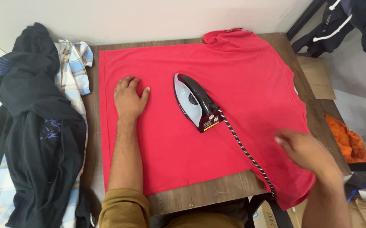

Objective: The person irons a black t-shirt on a wooden table, smoothing it with both hands and using a handheld iron. After finishing the black shirt, they place it aside and begin ironing a red t-shirt in the same manner.

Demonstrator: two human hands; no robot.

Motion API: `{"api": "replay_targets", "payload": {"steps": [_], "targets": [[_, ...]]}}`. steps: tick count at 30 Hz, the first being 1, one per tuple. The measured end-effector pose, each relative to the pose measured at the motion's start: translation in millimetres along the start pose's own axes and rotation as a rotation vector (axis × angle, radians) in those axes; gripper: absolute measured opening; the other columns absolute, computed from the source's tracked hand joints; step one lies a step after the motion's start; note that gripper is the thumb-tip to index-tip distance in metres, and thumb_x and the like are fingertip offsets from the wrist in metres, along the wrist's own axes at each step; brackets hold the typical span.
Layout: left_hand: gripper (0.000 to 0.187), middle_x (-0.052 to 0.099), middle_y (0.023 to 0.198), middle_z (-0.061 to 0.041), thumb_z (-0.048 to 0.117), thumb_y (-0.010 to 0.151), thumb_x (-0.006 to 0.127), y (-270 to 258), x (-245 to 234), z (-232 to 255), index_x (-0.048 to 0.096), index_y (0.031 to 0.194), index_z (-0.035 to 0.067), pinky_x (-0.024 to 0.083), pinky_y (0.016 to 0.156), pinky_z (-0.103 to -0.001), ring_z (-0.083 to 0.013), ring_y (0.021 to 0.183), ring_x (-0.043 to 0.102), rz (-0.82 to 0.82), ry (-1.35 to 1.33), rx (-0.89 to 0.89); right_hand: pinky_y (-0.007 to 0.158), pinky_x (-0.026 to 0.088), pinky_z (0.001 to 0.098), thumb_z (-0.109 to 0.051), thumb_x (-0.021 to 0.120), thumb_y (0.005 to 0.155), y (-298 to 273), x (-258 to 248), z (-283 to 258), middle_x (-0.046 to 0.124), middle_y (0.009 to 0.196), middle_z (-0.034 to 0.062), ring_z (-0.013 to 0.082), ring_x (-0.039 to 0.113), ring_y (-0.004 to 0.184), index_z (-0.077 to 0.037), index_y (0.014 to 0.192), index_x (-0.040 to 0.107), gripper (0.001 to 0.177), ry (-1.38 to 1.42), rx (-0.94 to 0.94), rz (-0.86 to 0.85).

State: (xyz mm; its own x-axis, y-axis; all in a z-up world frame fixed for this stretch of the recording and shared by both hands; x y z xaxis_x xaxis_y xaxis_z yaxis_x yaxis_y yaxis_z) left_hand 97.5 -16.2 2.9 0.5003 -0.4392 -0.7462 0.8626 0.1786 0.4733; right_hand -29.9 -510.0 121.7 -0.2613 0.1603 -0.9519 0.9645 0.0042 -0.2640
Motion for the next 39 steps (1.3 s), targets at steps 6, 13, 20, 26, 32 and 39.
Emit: {"api": "replay_targets", "payload": {"steps": [6, 13, 20, 26, 32, 39], "targets": [[0.051, 0.058, 0.143, -0.015, 0.037, 0.09, 0.076, -2, 4, -1, 0.068, 0.13, 0.006, 0.034, 0.116, -0.052, -0.0341, 0.139, 0.046, -0.045, 0.017, -0.025, 0.099, 0.055, 0.0363, -0.027, 0.05, 0.106, 100, 2, -98, 0.072, 0.112, 0.012, 0.0208, 0.07, 0.11, -0.01, 0.146, 0.05, 0.043, 0.967, -0.545, -0.251], [0.068, 0.047, 0.156, -0.018, 0.05, 0.092, 0.066, -6, -1, -2, 0.058, 0.142, 0.005, 0.02, 0.122, -0.054, -0.0353, 0.148, 0.035, -0.125, 0.105, -0.056, 0.116, 0.023, 0.0673, -0.056, 0.049, 0.104, 254, 30, -150, 0.039, 0.159, 0.0161, 0.0416, 0.032, 0.148, -0.019, 0.153, 0.044, 0.062, 0.046, -0.369, 0.444], [0.07, 0.045, 0.158, -0.019, 0.053, 0.094, 0.063, -26, -15, 3, 0.056, 0.145, 0.005, 0.02, 0.123, -0.053, -0.0348, 0.15, 0.034, -0.128, 0.108, -0.026, 0.112, -0.004, 0.0822, -0.087, 0.035, 0.081, 289, 17, -137, -0.006, 0.172, -0.0061, 0.0395, -0.01, 0.156, -0.04, 0.163, 0.007, 0.098, 0.007, 0.12, 0.078], [0.072, 0.044, 0.159, -0.019, 0.054, 0.093, 0.063, -25, -17, 3, 0.055, 0.146, 0.005, 0.019, 0.124, -0.053, -0.0349, 0.151, 0.032, -0.144, 0.102, -0.031, 0.116, 0.007, 0.0768, -0.065, 0.054, 0.098, 298, 36, -121, 0.026, 0.167, 0.0163, 0.0401, 0.021, 0.153, -0.012, 0.157, 0.042, 0.08, 0.197, -0.045, 0.548], [0.075, 0.043, 0.159, -0.018, 0.057, 0.091, 0.063, -21, -17, 4, 0.054, 0.147, 0.007, 0.017, 0.123, -0.054, -0.0349, 0.151, 0.032, -0.153, 0.132, -0.052, 0.07, 0.055, 0.0364, -0.023, 0.062, 0.109, 257, 48, -102, 0.075, 0.089, 0.013, 0.0222, 0.07, 0.076, -0.002, 0.118, 0.068, 0.024, 0.905, -0.443, 0.704], [0.078, 0.04, 0.161, -0.015, 0.06, 0.091, 0.06, -18, -13, 4, 0.051, 0.15, 0.011, 0.014, 0.123, -0.055, -0.0336, 0.152, 0.028, -0.189, 0.168, -0.08, 0.07, 0.053, 0.0267, -0.03, 0.064, 0.103, 183, 35, -185, 0.063, 0.099, 0.0079, 0.0121, 0.063, 0.088, -0.011, 0.16, 0.05, 0.062, 1.071, -0.603, -0.493]]}}
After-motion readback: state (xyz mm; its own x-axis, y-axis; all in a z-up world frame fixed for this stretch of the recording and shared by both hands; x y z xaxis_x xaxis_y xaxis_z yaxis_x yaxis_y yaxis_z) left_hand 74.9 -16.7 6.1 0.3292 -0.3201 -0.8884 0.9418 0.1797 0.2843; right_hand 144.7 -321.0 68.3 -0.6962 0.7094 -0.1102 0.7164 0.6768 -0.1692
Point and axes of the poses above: each hand's wrist, its own y-axis towards the middle knuckle, its own x-axis out of the palm, z = x × y, the point moved 3 cm from there along y, towards the middle knuckle
